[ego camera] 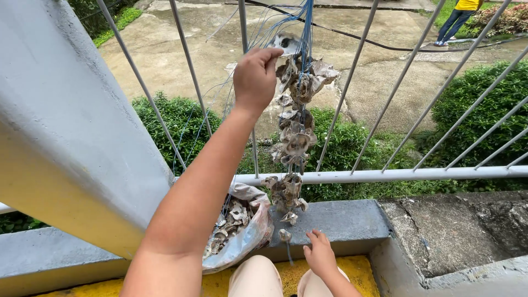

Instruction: Threading empty oyster shells onto strings for aquaculture or decoration.

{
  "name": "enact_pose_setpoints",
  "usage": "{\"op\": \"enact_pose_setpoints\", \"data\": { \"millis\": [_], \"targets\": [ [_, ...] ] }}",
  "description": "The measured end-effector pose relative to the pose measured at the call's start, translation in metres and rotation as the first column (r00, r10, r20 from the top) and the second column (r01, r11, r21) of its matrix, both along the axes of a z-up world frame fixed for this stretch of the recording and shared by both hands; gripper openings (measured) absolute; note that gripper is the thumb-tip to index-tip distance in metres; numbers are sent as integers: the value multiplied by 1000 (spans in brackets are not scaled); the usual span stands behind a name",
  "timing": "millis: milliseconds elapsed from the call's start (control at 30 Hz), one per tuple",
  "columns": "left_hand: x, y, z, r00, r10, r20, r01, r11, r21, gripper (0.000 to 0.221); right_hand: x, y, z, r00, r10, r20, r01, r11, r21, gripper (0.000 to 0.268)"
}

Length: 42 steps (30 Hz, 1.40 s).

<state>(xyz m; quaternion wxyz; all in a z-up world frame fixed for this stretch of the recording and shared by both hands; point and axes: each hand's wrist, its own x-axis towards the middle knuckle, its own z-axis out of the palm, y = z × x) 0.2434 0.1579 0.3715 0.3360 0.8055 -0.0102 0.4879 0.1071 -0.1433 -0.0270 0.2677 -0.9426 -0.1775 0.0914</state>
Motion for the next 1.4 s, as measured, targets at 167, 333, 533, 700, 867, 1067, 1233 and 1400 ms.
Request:
{"op": "enact_pose_setpoints", "data": {
  "millis": [167,333,533,700,867,1067,1233,1400],
  "targets": [
    [85,3,26,990,135,50,-142,974,176,15,-1,-18,-21,998,-37,-40,43,986,159,37],
    [126,-5,21,959,253,126,-270,951,150,9,4,-39,-57,991,-17,-134,45,977,208,36],
    [118,-11,25,865,396,308,-470,854,223,10,9,-29,-45,971,17,-237,62,945,321,29],
    [37,-17,2,987,148,56,-156,972,173,15,14,-4,64,982,1,-191,94,870,484,24],
    [-104,-88,-89,988,-24,-151,-6,981,-196,22,48,28,164,985,36,-168,105,641,760,31],
    [-244,-157,-269,904,-312,-292,133,855,-502,18,25,54,215,785,506,-358,238,286,928,34],
    [-322,-115,-365,789,-200,-581,27,956,-292,17,-5,-8,36,682,455,-573,505,274,819,31],
    [-321,-114,-365,752,-107,-651,102,994,-45,11,-29,-44,-61,792,55,-607,519,463,719,26]
  ]
}}
